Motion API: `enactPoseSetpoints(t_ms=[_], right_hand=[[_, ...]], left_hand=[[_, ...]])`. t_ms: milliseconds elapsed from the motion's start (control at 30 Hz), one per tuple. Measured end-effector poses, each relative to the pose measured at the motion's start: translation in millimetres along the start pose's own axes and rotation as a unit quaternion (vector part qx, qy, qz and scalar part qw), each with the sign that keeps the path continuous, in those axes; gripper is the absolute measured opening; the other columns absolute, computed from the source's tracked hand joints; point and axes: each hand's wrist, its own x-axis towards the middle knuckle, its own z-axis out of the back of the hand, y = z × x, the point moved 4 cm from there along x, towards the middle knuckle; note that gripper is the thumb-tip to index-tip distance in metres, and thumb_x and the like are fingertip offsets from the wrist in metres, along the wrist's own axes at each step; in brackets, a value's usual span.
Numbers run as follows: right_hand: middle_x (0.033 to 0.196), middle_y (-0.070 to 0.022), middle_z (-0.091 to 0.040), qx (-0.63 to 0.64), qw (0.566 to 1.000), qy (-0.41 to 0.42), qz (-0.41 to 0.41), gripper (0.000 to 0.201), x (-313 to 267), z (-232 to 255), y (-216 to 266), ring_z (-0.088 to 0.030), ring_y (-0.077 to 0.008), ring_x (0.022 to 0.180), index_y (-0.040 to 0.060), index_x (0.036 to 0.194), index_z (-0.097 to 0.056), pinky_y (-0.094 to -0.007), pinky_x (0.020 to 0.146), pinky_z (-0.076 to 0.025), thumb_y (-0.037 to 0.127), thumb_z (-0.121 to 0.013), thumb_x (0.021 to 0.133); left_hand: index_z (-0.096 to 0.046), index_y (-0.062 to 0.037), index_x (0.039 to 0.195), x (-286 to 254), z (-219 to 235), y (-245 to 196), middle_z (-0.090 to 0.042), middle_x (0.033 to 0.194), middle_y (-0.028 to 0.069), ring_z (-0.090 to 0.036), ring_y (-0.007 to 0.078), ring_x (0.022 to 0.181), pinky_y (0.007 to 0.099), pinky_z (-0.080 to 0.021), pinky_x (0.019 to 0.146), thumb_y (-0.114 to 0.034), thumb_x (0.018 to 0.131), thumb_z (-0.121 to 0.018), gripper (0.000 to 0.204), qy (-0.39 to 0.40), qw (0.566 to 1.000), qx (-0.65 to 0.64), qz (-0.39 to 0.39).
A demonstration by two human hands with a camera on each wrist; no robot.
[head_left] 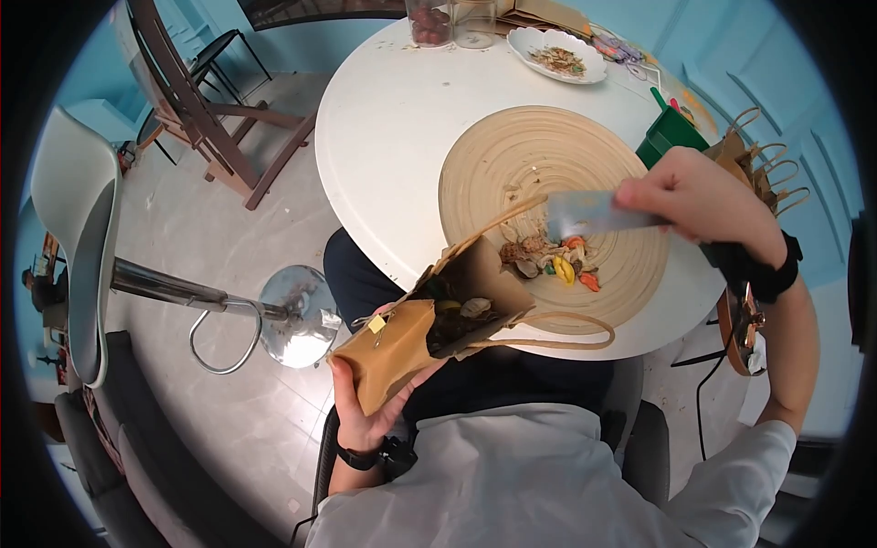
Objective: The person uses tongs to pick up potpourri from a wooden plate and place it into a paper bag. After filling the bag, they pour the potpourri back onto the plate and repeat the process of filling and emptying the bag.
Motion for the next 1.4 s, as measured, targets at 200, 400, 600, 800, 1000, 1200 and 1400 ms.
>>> enactPoseSetpoints(t_ms=[200, 400, 600, 800, 1000, 1200, 1400], right_hand=[[0.038, -0.0023, -0.044, -0.115, 0.976, 0.030, -0.181, 0.081, 8.8, 9.6, -74.8, -0.044, -0.0121, 0.030, 0.0028, 0.044, -0.051, -0.0273, 0.034, -0.036, 0.068, -0.049, 0.091], [0.039, -0.0041, -0.045, -0.065, 0.992, 0.062, -0.092, 0.078, 30.1, -13.9, -66.0, -0.045, -0.0138, 0.031, 0.0025, 0.044, -0.052, -0.0279, 0.034, -0.037, 0.066, -0.053, 0.090], [0.042, -0.0044, -0.050, -0.062, 0.996, 0.037, -0.050, 0.072, 46.4, -31.2, -49.2, -0.051, -0.0151, 0.035, 0.0015, 0.047, -0.055, -0.0282, 0.035, -0.043, 0.061, -0.062, 0.087], [0.043, -0.0045, -0.050, -0.058, 0.996, 0.032, -0.056, 0.069, 42.8, -35.8, -50.5, -0.052, -0.0149, 0.035, 0.0012, 0.049, -0.056, -0.0282, 0.035, -0.043, 0.059, -0.064, 0.087], [0.043, -0.0040, -0.049, -0.032, 0.999, 0.025, -0.035, 0.066, 41.6, -30.6, -58.8, -0.047, -0.0134, 0.032, 0.0009, 0.049, -0.056, -0.0270, 0.032, -0.038, 0.053, -0.065, 0.089], [0.042, -0.0027, -0.046, 0.015, 0.999, 0.010, -0.032, 0.063, 27.9, -14.1, -43.0, -0.041, -0.0113, 0.031, 0.0002, 0.049, -0.057, -0.0266, 0.030, -0.032, 0.048, -0.067, 0.090], [0.042, -0.0042, -0.042, -0.023, 0.994, 0.037, 0.098, 0.066, 5.3, -22.9, 31.2, -0.041, -0.0124, 0.038, -0.0031, 0.052, -0.057, -0.0285, 0.039, -0.032, 0.051, -0.065, 0.089]], left_hand=[[-0.020, -0.0069, 0.152, 0.8, -3.1, -1.7, -0.031, 0.153, 0.0208, -0.037, 0.0413, 0.139, 0.0619, -0.035, 0.111, -0.074, 0.088, -0.045, 0.096, -0.021, 1.000, -0.008, 0.010], [-0.018, -0.0070, 0.153, 0.0, 1.4, 1.7, -0.030, 0.154, 0.0213, -0.036, 0.0459, 0.137, 0.0648, -0.034, 0.109, -0.072, 0.090, -0.042, 0.094, -0.013, 1.000, -0.002, 0.007], [-0.019, -0.0069, 0.153, -1.6, 3.3, 2.7, -0.031, 0.153, 0.0216, -0.037, 0.0455, 0.137, 0.0650, -0.034, 0.109, -0.072, 0.090, -0.043, 0.094, -0.023, 1.000, -0.007, 0.004], [-0.019, -0.0066, 0.153, -0.1, 5.2, 3.9, -0.031, 0.153, 0.0222, -0.037, 0.0456, 0.137, 0.0647, -0.034, 0.109, -0.072, 0.090, -0.043, 0.094, -0.017, 1.000, -0.012, 0.006], [-0.019, -0.0063, 0.153, -0.5, 2.3, 2.2, -0.030, 0.153, 0.0226, -0.037, 0.0463, 0.137, 0.0646, -0.034, 0.110, -0.073, 0.090, -0.043, 0.095, -0.021, 1.000, -0.002, 0.004], [-0.020, -0.0068, 0.152, 0.3, -1.9, -0.1, -0.031, 0.153, 0.0211, -0.037, 0.0419, 0.138, 0.0626, -0.034, 0.111, -0.074, 0.088, -0.046, 0.097, -0.027, 1.000, -0.005, 0.014], [-0.019, -0.0079, 0.153, 0.6, -0.3, 2.2, -0.029, 0.154, 0.0212, -0.035, 0.0460, 0.138, 0.0658, -0.033, 0.110, -0.072, 0.090, -0.043, 0.093, -0.014, 1.000, 0.003, 0.007]])
